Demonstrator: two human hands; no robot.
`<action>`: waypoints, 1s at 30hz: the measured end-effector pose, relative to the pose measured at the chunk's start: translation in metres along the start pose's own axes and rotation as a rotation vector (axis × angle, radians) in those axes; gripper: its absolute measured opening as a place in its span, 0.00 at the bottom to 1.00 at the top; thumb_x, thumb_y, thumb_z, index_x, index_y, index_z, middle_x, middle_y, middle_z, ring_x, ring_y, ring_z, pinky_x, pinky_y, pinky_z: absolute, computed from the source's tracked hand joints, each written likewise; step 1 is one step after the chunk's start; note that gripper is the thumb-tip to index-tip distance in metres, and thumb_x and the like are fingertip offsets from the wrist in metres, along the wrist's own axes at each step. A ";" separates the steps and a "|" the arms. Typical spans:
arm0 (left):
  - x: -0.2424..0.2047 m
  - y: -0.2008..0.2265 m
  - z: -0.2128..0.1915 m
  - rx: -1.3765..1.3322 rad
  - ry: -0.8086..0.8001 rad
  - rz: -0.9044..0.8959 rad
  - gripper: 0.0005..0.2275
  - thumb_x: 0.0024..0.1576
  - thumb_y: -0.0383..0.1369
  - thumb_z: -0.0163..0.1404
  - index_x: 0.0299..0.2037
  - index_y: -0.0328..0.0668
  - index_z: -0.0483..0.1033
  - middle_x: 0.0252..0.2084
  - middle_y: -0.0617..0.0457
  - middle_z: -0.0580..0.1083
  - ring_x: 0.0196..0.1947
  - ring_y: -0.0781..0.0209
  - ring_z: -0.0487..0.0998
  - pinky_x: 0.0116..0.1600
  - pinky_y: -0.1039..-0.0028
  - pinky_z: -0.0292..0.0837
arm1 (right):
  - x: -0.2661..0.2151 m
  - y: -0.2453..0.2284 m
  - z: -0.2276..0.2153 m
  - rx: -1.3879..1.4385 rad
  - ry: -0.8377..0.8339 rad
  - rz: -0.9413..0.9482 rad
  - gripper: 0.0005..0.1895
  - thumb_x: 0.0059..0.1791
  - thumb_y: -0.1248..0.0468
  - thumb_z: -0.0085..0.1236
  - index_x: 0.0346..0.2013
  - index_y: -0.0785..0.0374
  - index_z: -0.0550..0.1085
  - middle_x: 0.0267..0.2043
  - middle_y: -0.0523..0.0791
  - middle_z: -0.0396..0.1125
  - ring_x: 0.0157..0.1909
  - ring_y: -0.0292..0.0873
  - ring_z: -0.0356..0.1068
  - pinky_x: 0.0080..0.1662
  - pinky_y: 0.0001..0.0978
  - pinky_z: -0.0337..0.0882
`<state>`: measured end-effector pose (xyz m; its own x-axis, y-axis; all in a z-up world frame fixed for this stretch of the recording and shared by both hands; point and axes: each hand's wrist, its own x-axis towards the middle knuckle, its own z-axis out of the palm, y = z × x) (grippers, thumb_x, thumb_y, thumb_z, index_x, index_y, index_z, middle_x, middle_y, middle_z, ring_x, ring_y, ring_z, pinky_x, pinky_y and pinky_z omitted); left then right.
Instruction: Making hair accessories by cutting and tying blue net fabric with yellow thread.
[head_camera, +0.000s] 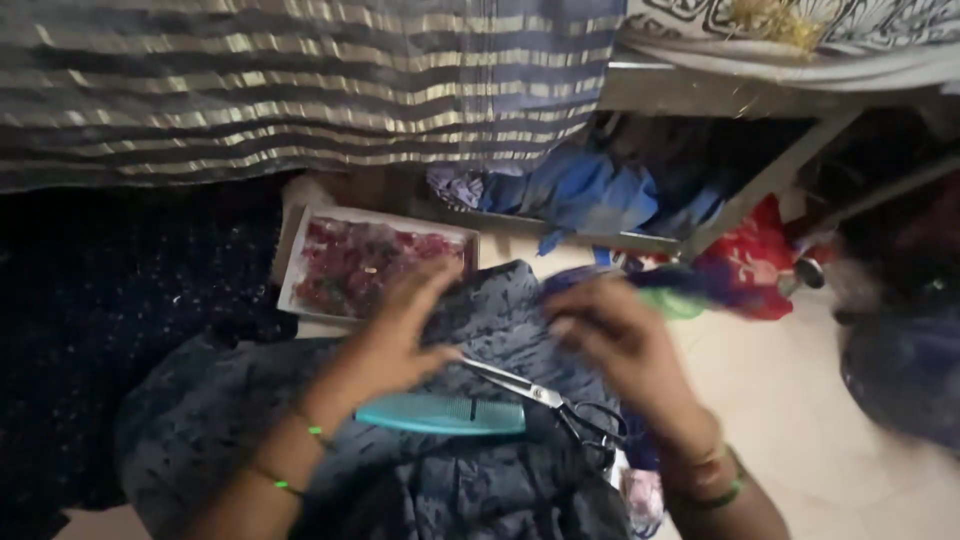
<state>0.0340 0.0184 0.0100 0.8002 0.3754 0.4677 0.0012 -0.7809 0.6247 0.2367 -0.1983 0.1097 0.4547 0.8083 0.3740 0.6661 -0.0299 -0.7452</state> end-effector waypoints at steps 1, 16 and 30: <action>0.009 0.010 0.010 -0.052 0.026 0.091 0.38 0.45 0.37 0.65 0.67 0.37 0.63 0.66 0.37 0.66 0.65 0.38 0.64 0.66 0.55 0.59 | 0.003 -0.018 0.006 0.134 -0.101 0.069 0.12 0.46 0.77 0.58 0.43 0.66 0.77 0.41 0.45 0.71 0.39 0.38 0.74 0.40 0.27 0.77; -0.031 -0.031 -0.005 0.029 -0.161 -0.237 0.32 0.51 0.32 0.61 0.67 0.42 0.64 0.60 0.41 0.72 0.60 0.39 0.70 0.64 0.57 0.62 | -0.002 0.053 -0.015 0.660 0.015 0.604 0.14 0.52 0.70 0.54 0.53 0.64 0.74 0.40 0.43 0.68 0.34 0.35 0.66 0.34 0.29 0.68; 0.027 0.032 0.058 -0.554 -0.084 -0.118 0.12 0.55 0.28 0.57 0.48 0.37 0.78 0.46 0.51 0.80 0.48 0.63 0.81 0.54 0.73 0.75 | -0.011 0.032 -0.013 0.301 -0.135 0.583 0.19 0.47 0.76 0.61 0.53 0.71 0.77 0.34 0.50 0.74 0.31 0.38 0.70 0.33 0.25 0.68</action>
<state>0.0906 -0.0251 0.0062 0.8588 0.3855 0.3375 -0.2026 -0.3495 0.9148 0.2607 -0.2162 0.0884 0.5995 0.7765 -0.1941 0.1310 -0.3345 -0.9333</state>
